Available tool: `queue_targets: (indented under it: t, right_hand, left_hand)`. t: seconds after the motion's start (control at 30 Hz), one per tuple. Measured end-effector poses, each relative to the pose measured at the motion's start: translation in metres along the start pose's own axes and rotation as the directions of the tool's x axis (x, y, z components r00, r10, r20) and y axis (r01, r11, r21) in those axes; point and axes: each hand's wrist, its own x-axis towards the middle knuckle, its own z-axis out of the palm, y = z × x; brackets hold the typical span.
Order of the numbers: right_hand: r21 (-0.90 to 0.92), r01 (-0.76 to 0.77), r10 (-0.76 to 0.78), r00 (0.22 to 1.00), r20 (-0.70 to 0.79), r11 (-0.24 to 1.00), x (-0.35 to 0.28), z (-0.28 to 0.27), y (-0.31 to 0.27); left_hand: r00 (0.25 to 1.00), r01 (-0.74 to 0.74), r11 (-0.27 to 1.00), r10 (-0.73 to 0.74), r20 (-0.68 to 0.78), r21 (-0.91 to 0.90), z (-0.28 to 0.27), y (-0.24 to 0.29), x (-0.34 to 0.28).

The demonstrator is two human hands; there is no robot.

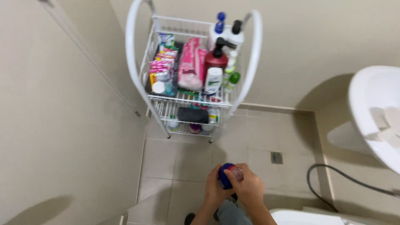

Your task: The recorder cleans a toilet bowl using detergent, water, and a toilet brush.

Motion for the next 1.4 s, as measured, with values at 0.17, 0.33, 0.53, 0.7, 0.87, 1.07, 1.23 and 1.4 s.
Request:
queue_targets:
  t: [0.17, 0.33, 0.53, 0.7, 0.87, 1.07, 1.23, 1.4]
  right_hand:
    - [0.01, 0.095, -0.095, 0.995, -0.018, 0.995, 0.022, -0.071, 0.012]
    - [-0.017, 0.351, -0.35, 0.927, -0.138, 0.936, 0.049, -0.126, 0.055]
    - [-0.034, 0.556, -0.554, 0.819, -0.15, 0.831, 0.066, -0.192, 0.103]
    - [0.115, 0.479, -0.458, 0.873, -0.169, 0.87, 0.076, -0.209, 0.137]
    - [0.179, 0.383, -0.331, 0.907, -0.262, 0.906, 0.086, -0.229, 0.156]
    - [0.248, 0.368, -0.216, 0.85, -0.481, 0.896, 0.1, -0.246, 0.172]
    - [0.217, 0.31, -0.119, 0.782, -0.611, 0.926, 0.126, -0.258, 0.177]
    - [0.285, 0.349, -0.024, 0.668, -0.744, 0.893, 0.163, -0.252, 0.189]
  left_hand:
    - [0.995, -0.087, 0.994, 0.083, 0.063, 0.061, 0.033, 0.053, 0.008]
    - [0.952, -0.26, 0.965, 0.25, 0.175, 0.036, 0.068, 0.104, 0.027]
    - [0.929, -0.214, 0.971, 0.169, 0.329, 0.107, 0.116, 0.13, 0.057]
    - [0.886, -0.294, 0.94, 0.2, 0.419, 0.173, 0.156, 0.14, 0.088]
    - [0.825, -0.363, 0.914, 0.224, 0.52, 0.183, 0.187, 0.169, 0.106]
    - [0.715, -0.402, 0.907, 0.228, 0.66, 0.122, 0.228, 0.201, 0.138]
    - [0.622, -0.443, 0.893, 0.241, 0.745, 0.081, 0.262, 0.219, 0.174]
    - [0.509, -0.518, 0.855, 0.304, 0.806, 0.005, 0.296, 0.245, 0.225]
